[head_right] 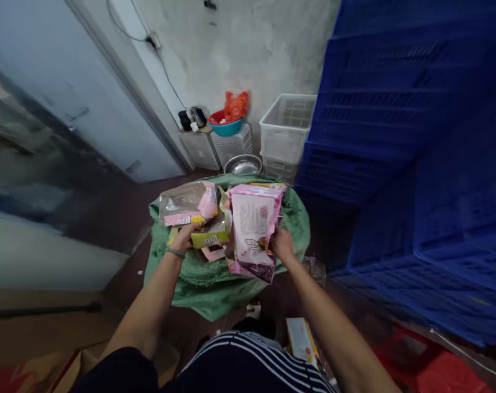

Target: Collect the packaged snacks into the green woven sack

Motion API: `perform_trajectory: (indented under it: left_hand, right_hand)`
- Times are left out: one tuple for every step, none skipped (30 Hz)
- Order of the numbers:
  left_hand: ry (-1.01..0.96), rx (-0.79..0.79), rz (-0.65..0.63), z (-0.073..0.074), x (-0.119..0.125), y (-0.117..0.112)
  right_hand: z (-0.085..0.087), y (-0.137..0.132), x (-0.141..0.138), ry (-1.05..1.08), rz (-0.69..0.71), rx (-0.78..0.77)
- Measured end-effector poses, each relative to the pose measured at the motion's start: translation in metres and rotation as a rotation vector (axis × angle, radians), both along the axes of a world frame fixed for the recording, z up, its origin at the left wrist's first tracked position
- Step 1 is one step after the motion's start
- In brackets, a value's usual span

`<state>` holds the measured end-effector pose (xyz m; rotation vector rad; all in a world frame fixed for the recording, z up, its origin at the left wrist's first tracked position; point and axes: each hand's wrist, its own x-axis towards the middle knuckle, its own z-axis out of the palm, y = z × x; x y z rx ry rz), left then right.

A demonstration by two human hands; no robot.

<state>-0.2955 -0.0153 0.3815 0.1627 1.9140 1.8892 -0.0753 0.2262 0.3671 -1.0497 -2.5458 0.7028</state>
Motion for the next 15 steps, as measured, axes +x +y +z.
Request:
perform_trajectory:
  left_hand:
    - [-0.002,-0.033,-0.013,-0.001,-0.004,-0.009]
    - [-0.004,-0.059,-0.023,-0.002,-0.007,-0.018]
    - [-0.002,-0.079,-0.034,-0.003,-0.008,-0.028]
    - [0.004,-0.095,-0.05,-0.005,-0.008,-0.038]
    - [0.01,-0.11,-0.067,-0.007,-0.008,-0.05]
    - [0.012,-0.122,-0.087,-0.009,-0.007,-0.061]
    - [0.002,-0.127,-0.109,-0.011,-0.006,-0.074]
    - [0.004,-0.16,-0.131,-0.014,-0.005,-0.087]
    - [0.023,-0.225,-0.139,-0.017,-0.005,-0.099]
    - [0.056,-0.315,-0.13,-0.021,-0.004,-0.112]
    - [0.102,-0.42,-0.105,-0.025,-0.004,-0.122]
    - [0.154,-0.528,-0.073,-0.03,-0.003,-0.13]
    - [0.205,-0.623,-0.043,-0.036,-0.002,-0.135]
    - [0.245,-0.685,-0.028,-0.043,0.001,-0.136]
    - [0.269,-0.706,-0.032,-0.051,0.004,-0.134]
  right_hand:
    - [0.0,-0.002,-0.007,-0.049,-0.006,-0.004]
    - [0.0,-0.004,-0.013,-0.092,-0.01,-0.004]
    - [0.0,-0.006,-0.016,-0.126,-0.011,0.001]
    - [0.001,-0.007,-0.018,-0.155,-0.013,0.01]
    - [0.003,-0.008,-0.02,-0.176,-0.015,0.022]
    - [0.005,-0.008,-0.02,-0.191,-0.016,0.035]
    - [0.006,-0.008,-0.02,-0.199,-0.016,0.05]
    - [0.008,-0.008,-0.02,-0.201,-0.014,0.062]
    - [0.01,-0.007,-0.02,-0.198,-0.01,0.072]
    - [0.01,-0.006,-0.019,-0.196,-0.003,0.08]
    - [0.011,-0.005,-0.018,-0.19,0.003,0.082]
    - [0.011,-0.003,-0.017,-0.177,0.0,0.068]
    - [0.01,-0.001,-0.016,-0.159,-0.005,0.042]
    - [0.009,0.0,-0.015,-0.141,-0.015,0.011]
    - [0.008,0.001,-0.013,-0.127,-0.022,-0.019]
